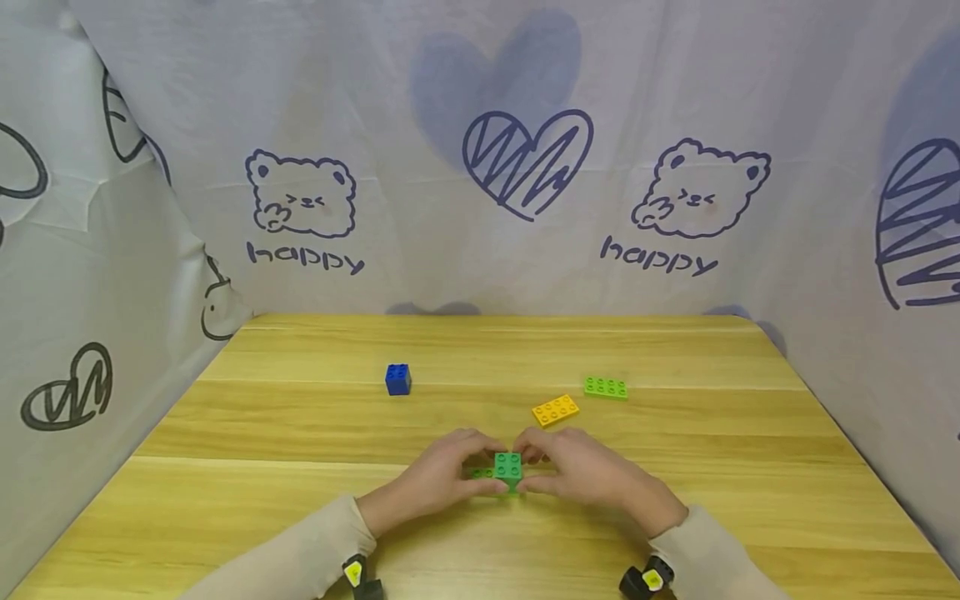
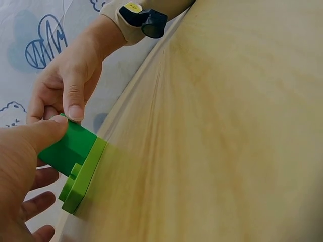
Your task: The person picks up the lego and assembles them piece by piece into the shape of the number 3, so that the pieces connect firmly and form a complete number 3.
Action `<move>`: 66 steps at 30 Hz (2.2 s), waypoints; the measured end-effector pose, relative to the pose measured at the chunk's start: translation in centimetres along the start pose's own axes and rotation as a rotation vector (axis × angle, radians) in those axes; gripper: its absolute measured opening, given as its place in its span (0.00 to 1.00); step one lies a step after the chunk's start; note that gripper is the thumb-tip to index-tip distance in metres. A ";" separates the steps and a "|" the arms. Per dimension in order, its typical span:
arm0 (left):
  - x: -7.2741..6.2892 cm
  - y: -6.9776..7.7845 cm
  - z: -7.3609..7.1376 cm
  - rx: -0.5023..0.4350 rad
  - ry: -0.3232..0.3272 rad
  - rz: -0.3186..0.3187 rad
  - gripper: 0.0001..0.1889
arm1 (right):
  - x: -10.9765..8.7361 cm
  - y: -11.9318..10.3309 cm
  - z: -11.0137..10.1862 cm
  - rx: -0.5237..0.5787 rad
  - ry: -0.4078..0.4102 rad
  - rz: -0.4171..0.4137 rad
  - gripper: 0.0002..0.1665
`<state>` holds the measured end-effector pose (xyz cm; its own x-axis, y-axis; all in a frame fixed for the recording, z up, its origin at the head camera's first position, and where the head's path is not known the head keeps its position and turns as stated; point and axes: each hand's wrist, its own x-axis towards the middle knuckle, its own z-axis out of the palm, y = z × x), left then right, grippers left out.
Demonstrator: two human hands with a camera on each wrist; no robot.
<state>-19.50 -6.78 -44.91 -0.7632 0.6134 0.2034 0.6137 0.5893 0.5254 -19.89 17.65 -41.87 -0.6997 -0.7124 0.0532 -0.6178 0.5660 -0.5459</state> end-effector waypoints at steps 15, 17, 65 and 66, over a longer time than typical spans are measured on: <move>-0.2 0.3 -0.2 0.038 0.019 -0.008 0.27 | 0.2 0.9 -0.8 -0.064 0.128 0.098 0.32; -0.2 0.3 -0.2 0.064 0.020 0.000 0.27 | 0.3 1.3 -1.0 -0.106 0.171 0.107 0.30; -0.2 0.5 -0.7 0.210 0.046 0.075 0.28 | 1.5 6.9 -1.9 -0.263 0.170 0.171 0.29; -0.2 0.5 -0.7 0.211 0.046 0.075 0.28 | 1.5 6.8 -1.9 -0.267 0.170 0.173 0.29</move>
<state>-19.18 -6.97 -44.10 -0.7194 0.6377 0.2754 0.6940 0.6431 0.3237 -25.82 21.26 -43.95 -0.8378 -0.5304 0.1293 -0.5414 0.7764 -0.3226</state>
